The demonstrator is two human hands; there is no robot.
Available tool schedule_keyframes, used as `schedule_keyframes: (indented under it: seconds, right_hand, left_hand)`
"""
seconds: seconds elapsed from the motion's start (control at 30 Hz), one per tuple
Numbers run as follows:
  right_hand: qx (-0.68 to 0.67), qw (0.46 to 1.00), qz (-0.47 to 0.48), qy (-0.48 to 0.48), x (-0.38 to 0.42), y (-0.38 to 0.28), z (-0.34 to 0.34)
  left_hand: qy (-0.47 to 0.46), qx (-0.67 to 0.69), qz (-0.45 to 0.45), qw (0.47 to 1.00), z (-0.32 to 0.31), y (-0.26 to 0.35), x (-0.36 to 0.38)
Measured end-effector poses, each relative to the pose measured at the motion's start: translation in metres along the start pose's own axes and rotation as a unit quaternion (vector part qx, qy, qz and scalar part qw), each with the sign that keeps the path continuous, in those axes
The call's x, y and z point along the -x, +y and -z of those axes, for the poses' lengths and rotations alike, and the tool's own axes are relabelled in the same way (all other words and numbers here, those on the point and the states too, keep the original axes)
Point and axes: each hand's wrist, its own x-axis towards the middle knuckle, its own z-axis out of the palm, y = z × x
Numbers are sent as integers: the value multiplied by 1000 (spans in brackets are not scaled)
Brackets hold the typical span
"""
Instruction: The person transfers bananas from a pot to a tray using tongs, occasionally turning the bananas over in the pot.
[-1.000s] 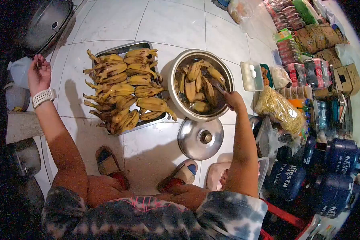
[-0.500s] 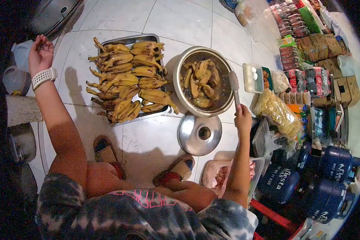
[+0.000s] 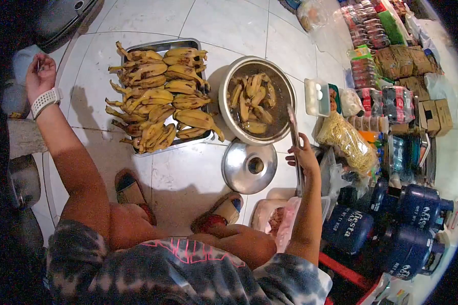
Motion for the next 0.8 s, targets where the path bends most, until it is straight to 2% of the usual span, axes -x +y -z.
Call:
schedule_keyframes:
  seconds: [0.17,0.33,0.5,0.6,0.7,0.73,0.8]
  right_hand:
    - [-19,997,-57,-42,-3,-3,0]
    - [-9,992,-104,-70,-11,-12,1]
    - [59,985,-136,-92,-26,-23,4]
    - [55,986,-98,-124,-42,-24,9]
    - [123,986,-27,-109,-55,-24,10]
    - [153,981,-26,-113,-56,-28,12]
    - [190,970,-101,-115,-45,-51,17]
  left_hand:
    - [-8,3,15,1000,22,7,-23]
    - [-4,7,24,1000,15,1,-17]
    - [-15,2,30,999,8,-4,-9]
    - [-21,5,32,999,4,-6,-3]
    - [-38,-3,52,998,7,-4,-5]
    - [-30,-8,42,999,7,-3,-6]
    - [-16,-15,25,999,6,-5,-7]
